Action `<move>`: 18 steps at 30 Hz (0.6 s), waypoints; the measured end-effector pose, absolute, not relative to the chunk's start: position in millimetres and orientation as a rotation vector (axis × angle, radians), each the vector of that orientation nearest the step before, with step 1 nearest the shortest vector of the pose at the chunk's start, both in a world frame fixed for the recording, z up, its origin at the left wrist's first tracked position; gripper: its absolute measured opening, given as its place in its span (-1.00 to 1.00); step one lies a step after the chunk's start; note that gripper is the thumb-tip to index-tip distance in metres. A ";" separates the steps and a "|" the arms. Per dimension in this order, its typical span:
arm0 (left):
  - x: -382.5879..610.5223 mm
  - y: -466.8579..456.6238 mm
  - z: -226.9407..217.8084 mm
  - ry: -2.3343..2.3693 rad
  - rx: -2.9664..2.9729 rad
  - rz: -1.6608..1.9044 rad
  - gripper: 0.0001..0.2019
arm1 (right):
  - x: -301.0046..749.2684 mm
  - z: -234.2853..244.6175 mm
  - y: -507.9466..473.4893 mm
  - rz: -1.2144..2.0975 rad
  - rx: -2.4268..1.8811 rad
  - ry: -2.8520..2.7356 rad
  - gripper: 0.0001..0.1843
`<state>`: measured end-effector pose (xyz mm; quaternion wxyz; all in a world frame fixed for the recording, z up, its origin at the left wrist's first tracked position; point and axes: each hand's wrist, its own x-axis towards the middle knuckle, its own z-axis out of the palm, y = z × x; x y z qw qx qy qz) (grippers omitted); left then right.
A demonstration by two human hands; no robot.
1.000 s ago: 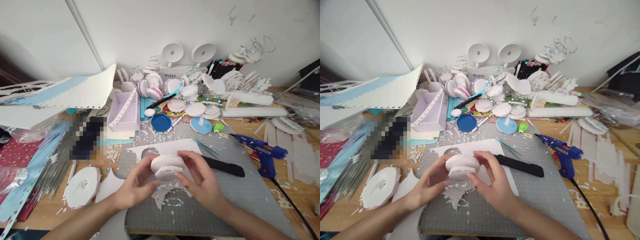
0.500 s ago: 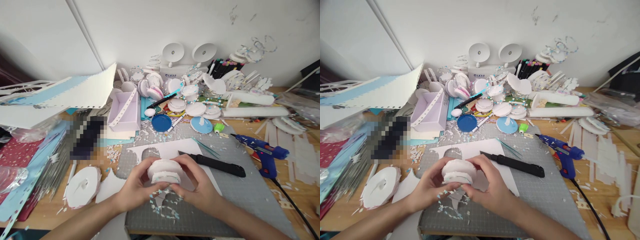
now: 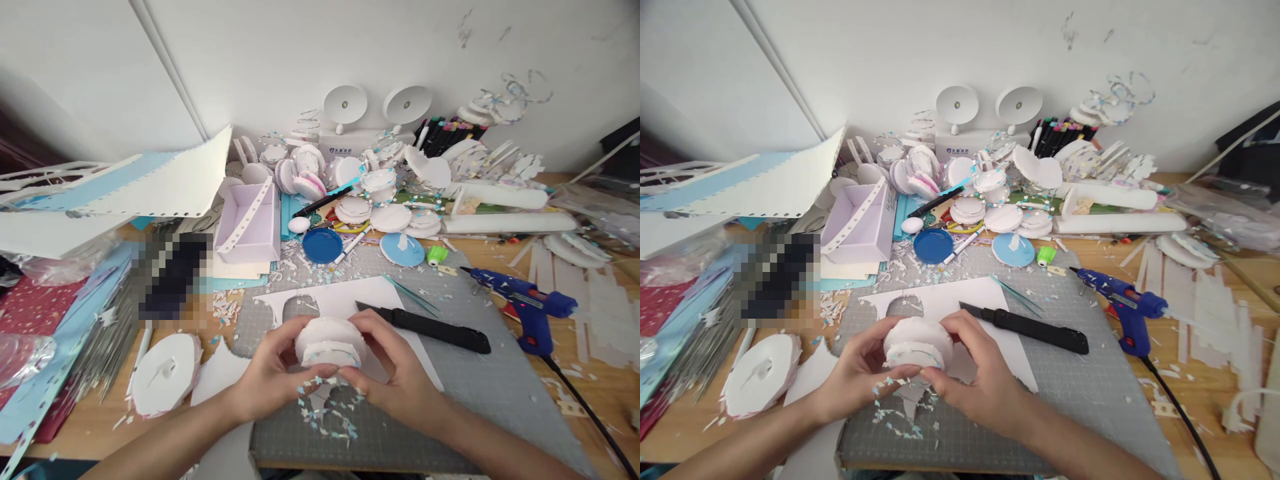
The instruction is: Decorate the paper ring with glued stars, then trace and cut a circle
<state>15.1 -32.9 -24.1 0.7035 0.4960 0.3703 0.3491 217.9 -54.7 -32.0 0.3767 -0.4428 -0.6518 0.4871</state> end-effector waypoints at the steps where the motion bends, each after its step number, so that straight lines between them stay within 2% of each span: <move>1: 15.1 -32.9 -24.5 0.823 1.103 0.773 -0.62 | 217.7 -32.0 -55.0 1.246 -1.134 -1.666 -0.70; 9: 15.2 -32.3 -21.9 0.848 1.109 0.825 -0.60 | 221.9 -29.2 -53.9 1.130 -1.042 -1.715 -0.64; 12: 14.9 -28.9 -16.9 0.910 1.115 0.893 -0.63 | 235.0 -22.5 -46.1 0.831 -1.085 -1.737 -0.63; 15: 14.1 -24.7 -14.4 0.944 1.090 0.914 -0.64 | 253.2 -17.5 -33.2 0.396 -1.318 -1.852 -0.60; 18: 13.4 -22.5 -15.0 0.947 1.036 0.909 -0.65 | 268.7 -19.7 -22.6 0.169 -1.558 -2.046 -0.63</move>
